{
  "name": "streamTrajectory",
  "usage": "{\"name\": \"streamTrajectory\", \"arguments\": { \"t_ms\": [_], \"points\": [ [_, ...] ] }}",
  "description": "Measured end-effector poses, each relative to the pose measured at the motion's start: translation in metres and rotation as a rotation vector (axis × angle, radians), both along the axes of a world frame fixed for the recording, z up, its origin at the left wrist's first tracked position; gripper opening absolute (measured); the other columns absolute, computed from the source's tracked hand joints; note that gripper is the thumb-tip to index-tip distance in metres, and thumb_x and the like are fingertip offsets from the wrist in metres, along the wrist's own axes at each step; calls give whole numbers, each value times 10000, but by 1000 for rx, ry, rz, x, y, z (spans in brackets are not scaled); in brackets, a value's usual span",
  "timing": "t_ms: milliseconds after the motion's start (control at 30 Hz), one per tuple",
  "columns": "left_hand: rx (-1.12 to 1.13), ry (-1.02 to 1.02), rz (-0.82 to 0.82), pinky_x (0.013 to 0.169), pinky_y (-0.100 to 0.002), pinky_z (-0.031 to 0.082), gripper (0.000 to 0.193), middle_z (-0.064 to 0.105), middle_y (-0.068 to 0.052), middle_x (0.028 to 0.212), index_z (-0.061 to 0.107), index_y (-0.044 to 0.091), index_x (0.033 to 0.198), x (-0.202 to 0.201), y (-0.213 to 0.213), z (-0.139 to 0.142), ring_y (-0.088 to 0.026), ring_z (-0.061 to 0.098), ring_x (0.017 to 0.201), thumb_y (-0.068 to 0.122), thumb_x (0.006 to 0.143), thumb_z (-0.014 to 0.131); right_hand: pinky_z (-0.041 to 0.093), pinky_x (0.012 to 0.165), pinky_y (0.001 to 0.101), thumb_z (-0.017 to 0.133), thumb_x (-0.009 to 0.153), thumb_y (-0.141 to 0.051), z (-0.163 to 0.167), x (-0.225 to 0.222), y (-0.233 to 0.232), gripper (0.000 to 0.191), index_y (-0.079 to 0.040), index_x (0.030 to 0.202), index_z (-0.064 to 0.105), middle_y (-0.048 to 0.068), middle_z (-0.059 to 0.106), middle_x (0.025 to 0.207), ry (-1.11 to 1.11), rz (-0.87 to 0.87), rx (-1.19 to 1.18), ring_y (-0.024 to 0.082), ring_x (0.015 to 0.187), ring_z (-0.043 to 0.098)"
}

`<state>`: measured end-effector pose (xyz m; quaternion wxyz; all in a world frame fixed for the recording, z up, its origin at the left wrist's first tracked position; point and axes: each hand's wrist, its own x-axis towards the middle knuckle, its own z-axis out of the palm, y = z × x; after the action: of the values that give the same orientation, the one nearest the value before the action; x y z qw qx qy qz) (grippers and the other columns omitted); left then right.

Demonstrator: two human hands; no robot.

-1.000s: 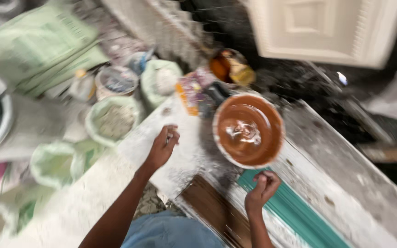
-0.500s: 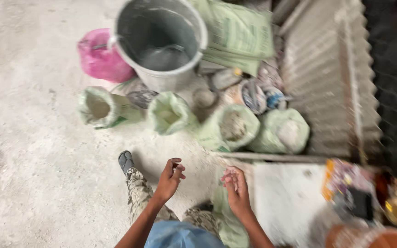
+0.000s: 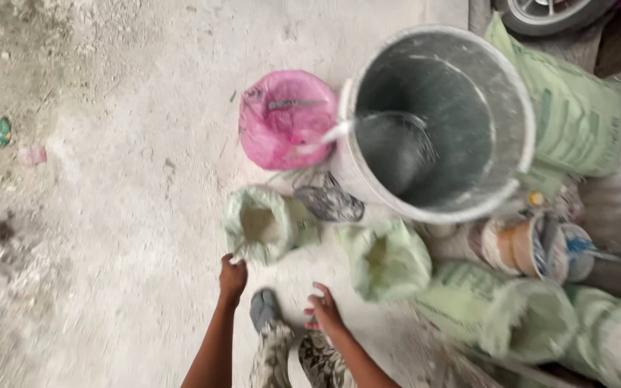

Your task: The person fills a small pink cup with water from a tap and pours it into a brown bucket. Then the person scoops white powder from a large sack and adds it to the bucket, mixing the contents by hand until a slurry forms.

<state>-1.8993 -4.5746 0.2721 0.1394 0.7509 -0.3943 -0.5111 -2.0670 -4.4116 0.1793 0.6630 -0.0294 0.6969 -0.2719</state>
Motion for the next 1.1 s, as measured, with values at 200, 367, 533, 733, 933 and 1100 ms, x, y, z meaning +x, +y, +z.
{"name": "streamTrajectory", "arguments": {
  "t_ms": [200,367,533,733,933,1100],
  "points": [
    [-164,-112,-1,1012,-480,431,1024,443,-409,1401,250,-110,1503,-6,-109,-74,-509,473,1282,332,765,805,629,788,583,697,932,-353,-82,21,-149,874,-396,1579,111,21,313,1552,42,-43,145,269,1245,505],
    [-65,-250,-268,969,-540,495,896,613,-362,1230,426,-52,1368,-26,-136,-124,-516,593,1182,517,784,797,553,954,555,760,889,-325,-129,22,-192,863,-215,1553,220,113,460,1522,109,-11,25,305,1314,520],
    [-20,-342,-357,817,-558,547,483,715,-316,961,638,-8,1033,-34,-119,-119,-503,693,943,463,930,670,520,1005,382,631,881,-249,-119,-2,-169,782,-101,1590,336,232,669,1381,509,90,32,285,1118,657],
    [-439,-221,-351,678,-542,534,383,688,-287,753,651,-35,942,-25,-69,-72,-490,688,746,347,925,631,575,859,518,483,900,-139,-56,-51,-117,788,-144,1630,187,145,535,1478,395,-28,177,404,932,716],
    [-104,81,-115,703,-485,551,359,732,-266,776,698,-39,1083,-9,-11,3,-409,729,739,245,865,671,501,962,430,588,866,-158,27,-73,-5,735,-42,1543,326,190,615,1363,523,-168,-101,301,1098,640],
    [-123,202,-259,791,-429,539,369,767,-229,866,718,-49,1111,-19,52,89,-333,737,831,171,815,711,458,1082,390,633,725,-99,125,-108,122,675,20,1380,526,251,708,1252,503,-318,-241,340,1202,682]
  ]
}}
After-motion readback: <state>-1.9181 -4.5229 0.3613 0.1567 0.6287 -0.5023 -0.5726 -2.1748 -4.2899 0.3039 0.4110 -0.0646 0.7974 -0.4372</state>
